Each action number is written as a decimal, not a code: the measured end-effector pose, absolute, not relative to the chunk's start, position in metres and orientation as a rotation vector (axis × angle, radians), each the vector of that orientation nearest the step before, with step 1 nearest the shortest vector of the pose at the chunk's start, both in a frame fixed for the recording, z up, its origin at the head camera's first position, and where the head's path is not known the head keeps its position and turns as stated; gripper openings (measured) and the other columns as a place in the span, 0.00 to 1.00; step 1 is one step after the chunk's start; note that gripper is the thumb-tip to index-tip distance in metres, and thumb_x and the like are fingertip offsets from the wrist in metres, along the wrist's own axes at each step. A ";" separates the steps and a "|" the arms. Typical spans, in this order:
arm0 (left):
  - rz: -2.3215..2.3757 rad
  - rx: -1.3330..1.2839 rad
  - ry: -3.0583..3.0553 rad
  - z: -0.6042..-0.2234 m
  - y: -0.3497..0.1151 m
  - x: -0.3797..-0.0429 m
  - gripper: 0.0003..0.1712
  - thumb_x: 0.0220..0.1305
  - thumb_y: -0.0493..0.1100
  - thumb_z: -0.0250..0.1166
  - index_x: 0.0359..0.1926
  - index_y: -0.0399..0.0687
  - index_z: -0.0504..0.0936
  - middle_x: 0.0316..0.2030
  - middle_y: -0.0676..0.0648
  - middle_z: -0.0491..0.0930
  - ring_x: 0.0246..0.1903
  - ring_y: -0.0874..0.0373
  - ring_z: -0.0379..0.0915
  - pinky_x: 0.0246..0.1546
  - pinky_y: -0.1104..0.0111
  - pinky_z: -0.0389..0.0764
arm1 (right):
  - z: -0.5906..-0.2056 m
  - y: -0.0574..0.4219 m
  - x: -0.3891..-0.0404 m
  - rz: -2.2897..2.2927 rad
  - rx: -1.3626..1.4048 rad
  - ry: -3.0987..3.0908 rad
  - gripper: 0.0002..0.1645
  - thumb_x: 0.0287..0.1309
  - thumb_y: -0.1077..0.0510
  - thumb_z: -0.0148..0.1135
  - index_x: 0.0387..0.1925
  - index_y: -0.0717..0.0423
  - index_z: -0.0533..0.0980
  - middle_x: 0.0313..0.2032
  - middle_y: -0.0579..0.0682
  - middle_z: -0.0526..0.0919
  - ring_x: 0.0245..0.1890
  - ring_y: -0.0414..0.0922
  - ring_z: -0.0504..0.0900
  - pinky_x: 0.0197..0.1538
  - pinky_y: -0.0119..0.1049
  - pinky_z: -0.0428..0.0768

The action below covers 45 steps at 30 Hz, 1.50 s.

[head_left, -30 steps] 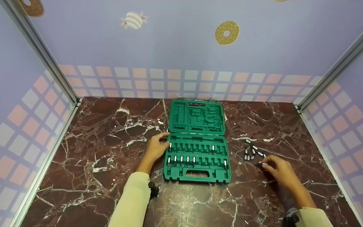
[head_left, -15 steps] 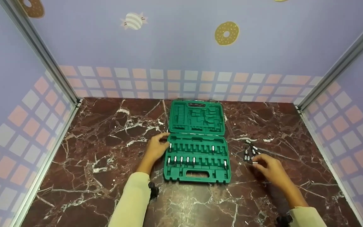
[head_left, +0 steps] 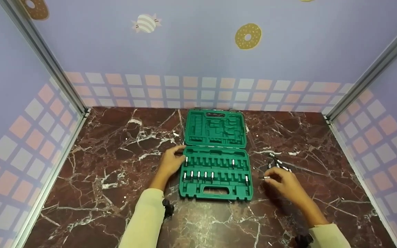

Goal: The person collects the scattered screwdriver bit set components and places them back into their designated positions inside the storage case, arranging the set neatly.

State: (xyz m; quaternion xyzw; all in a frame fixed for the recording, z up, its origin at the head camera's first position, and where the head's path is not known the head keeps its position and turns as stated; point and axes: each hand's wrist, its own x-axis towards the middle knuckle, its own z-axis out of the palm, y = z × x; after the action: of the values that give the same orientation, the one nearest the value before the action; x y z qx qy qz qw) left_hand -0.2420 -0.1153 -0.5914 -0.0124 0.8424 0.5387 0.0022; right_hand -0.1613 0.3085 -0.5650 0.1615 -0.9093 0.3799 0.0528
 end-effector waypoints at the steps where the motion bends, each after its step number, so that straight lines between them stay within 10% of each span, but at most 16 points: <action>1: 1.688 -0.037 2.645 -0.592 -0.115 -0.242 0.23 0.64 0.35 0.67 0.60 0.47 0.85 0.50 0.42 0.86 0.43 0.50 0.85 0.48 0.56 0.84 | -0.564 0.306 -0.162 1.151 0.510 -2.768 0.08 0.57 0.66 0.73 0.38 0.52 0.84 0.36 0.44 0.88 0.37 0.34 0.81 0.42 0.32 0.81; 45: 1.664 -0.044 2.646 -0.589 -0.114 -0.241 0.22 0.66 0.36 0.66 0.60 0.49 0.85 0.51 0.43 0.86 0.45 0.49 0.85 0.50 0.55 0.83 | -0.555 0.197 -0.192 1.312 0.758 -2.924 0.05 0.62 0.61 0.71 0.40 0.52 0.84 0.37 0.46 0.88 0.35 0.39 0.83 0.39 0.33 0.82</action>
State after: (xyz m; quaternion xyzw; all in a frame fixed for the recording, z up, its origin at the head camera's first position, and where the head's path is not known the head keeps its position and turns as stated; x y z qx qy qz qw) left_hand -0.2413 -0.1141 -0.5890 -0.0140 0.8464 0.5323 0.0076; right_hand -0.1917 0.1973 -0.5550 0.2295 -0.8853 0.3972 -0.0758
